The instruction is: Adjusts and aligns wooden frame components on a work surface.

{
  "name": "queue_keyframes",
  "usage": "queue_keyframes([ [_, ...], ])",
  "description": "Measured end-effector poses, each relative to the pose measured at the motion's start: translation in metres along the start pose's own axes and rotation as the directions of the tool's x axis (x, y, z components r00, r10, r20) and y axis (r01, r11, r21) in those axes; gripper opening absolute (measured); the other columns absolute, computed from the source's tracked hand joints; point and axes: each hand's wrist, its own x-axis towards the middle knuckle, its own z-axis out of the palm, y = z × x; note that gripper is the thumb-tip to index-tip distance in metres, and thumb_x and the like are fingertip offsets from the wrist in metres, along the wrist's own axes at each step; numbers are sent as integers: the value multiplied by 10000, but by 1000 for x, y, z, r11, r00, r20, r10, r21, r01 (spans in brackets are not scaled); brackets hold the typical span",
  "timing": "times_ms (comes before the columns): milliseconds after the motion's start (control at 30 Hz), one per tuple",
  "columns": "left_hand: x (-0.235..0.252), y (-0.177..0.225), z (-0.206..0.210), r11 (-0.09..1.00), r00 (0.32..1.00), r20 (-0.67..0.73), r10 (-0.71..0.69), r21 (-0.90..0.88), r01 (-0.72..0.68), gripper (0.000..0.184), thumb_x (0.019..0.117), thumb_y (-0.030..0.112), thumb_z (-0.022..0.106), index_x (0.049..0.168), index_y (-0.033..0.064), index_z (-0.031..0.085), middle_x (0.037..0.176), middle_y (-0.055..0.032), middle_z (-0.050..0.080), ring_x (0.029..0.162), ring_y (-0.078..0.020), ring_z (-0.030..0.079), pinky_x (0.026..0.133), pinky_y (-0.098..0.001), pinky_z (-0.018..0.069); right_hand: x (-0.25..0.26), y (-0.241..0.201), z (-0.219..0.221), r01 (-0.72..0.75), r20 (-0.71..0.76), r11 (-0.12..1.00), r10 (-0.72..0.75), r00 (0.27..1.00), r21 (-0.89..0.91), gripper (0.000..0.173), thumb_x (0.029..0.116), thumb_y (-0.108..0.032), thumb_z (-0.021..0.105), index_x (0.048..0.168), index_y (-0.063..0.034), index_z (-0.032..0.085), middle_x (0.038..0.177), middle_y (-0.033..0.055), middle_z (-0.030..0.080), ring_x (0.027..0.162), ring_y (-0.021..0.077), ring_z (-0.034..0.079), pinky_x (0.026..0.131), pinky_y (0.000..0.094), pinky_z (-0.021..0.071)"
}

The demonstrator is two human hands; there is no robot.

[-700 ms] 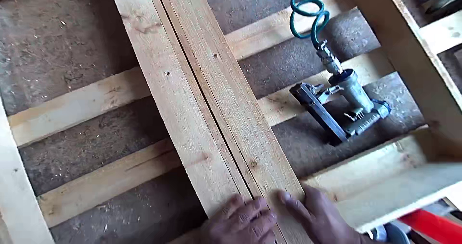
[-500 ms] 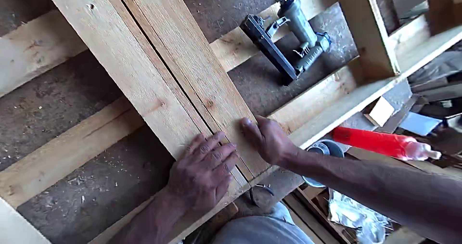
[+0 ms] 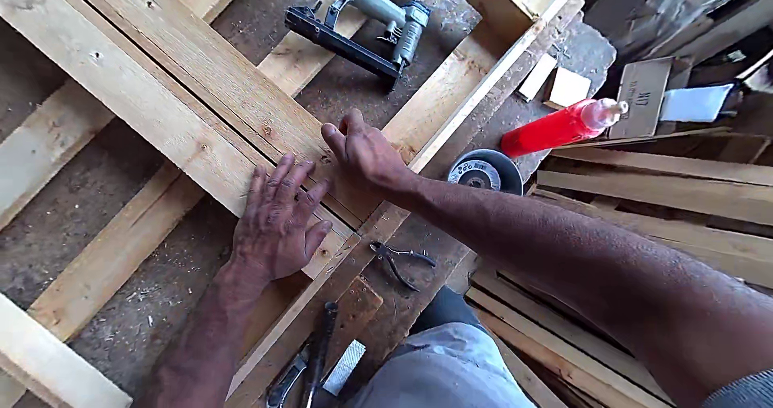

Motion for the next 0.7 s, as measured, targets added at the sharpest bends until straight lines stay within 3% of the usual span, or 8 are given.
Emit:
queue_keyframes([
  [133, 5, -2, -3, 1000, 999, 49, -6, -17, 7, 667, 1010, 624, 314, 1547, 265, 481, 1683, -55, 313, 1584, -320, 177, 1260, -655, 107, 3, 6, 1, 84, -11, 996, -84, 996, -31, 522, 1100, -530, 280, 1136, -89, 557, 865, 91, 656, 833, 271, 705, 674, 483, 564],
  [300, 52, 0, 4, 996, 990, -139, -1, -84, -11, 644, 1038, 596, 335, 1337, 135, 670, 1513, -123, 548, 1535, -387, 297, 1240, -687, 120, -1, 5, 1, 111, -99, 993, -108, 989, 29, 447, 1108, -485, 322, 1081, -99, 545, 843, 75, 632, 807, 241, 689, 677, 451, 556],
  [433, 81, 5, 8, 989, 981, -186, 47, -126, -72, 495, 1039, 358, 364, 1179, 57, 730, 1372, -126, 663, 1487, -351, 403, 1253, -630, 173, 0, 8, 0, 101, -226, 987, -72, 972, 121, 453, 1103, -497, 326, 1077, -107, 555, 882, 72, 622, 841, 224, 678, 697, 440, 555],
  [500, 82, 7, 7, 993, 989, -148, 28, -113, -45, 460, 1027, 327, 392, 1198, 70, 733, 1366, -110, 668, 1495, -352, 390, 1263, -627, 155, -3, 10, 3, 153, -245, 975, -110, 963, 164, 441, 1098, -494, 328, 1071, -118, 557, 878, 58, 604, 833, 210, 667, 682, 429, 548],
  [633, 89, 10, 5, 998, 999, -31, -16, -60, 14, 524, 1024, 440, 356, 1325, 169, 688, 1494, -47, 584, 1557, -322, 271, 1267, -643, 70, -3, 13, 6, 193, -286, 966, -139, 948, 170, 459, 1082, -518, 336, 1110, -126, 573, 899, 49, 610, 840, 200, 669, 679, 424, 556],
  [700, 93, 9, 6, 998, 1000, -27, -8, -70, 6, 527, 1022, 438, 350, 1300, 164, 703, 1480, -47, 595, 1534, -295, 333, 1260, -653, 91, -3, 12, 3, 191, -292, 967, -136, 947, 170, 479, 1076, -527, 349, 1176, -119, 577, 955, 56, 617, 877, 198, 672, 706, 418, 566],
])
